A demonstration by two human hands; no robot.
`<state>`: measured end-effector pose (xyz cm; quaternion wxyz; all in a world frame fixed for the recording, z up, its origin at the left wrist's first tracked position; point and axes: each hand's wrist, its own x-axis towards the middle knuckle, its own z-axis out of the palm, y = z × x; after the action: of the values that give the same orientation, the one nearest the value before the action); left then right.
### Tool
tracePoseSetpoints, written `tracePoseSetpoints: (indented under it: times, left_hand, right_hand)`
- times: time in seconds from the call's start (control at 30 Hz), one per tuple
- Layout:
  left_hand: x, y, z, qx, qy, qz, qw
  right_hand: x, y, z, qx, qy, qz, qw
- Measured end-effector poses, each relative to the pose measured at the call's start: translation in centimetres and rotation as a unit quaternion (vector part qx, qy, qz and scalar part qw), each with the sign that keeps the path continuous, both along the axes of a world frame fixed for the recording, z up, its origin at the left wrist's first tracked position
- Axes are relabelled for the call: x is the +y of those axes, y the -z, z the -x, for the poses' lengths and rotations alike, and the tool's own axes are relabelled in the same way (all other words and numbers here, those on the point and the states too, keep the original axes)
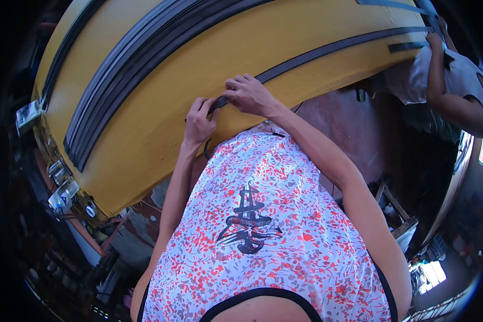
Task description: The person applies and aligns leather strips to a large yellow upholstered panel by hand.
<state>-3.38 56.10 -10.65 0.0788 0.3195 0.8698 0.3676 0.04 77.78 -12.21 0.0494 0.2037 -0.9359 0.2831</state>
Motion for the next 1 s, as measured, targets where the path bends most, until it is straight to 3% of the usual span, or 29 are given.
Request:
tracePoseSetpoints:
  times: [0.53, 0.73, 0.9, 1.0]
  left_hand:
    - [1.6, 0.4, -0.6, 0.015, -0.005, -0.005, 1.0]
    - [1.7, 0.7, -0.8, -0.003, -0.016, -0.007, 1.0]
    - [0.7, -1.1, -0.7, 0.066, -0.041, 0.109, 0.991]
    - [-1.4, -1.3, -0.8, 0.05, -0.061, 0.116, 0.99]
  right_hand:
    - [0.3, -0.4, -0.2, 0.012, 0.001, 0.023, 1.0]
    - [0.3, -0.8, -0.1, -0.034, 0.022, 0.016, 0.999]
    - [0.2, -0.8, 0.0, -0.044, 0.018, -0.007, 0.999]
    - [0.1, -0.6, -0.1, -0.018, 0.013, 0.002, 1.0]
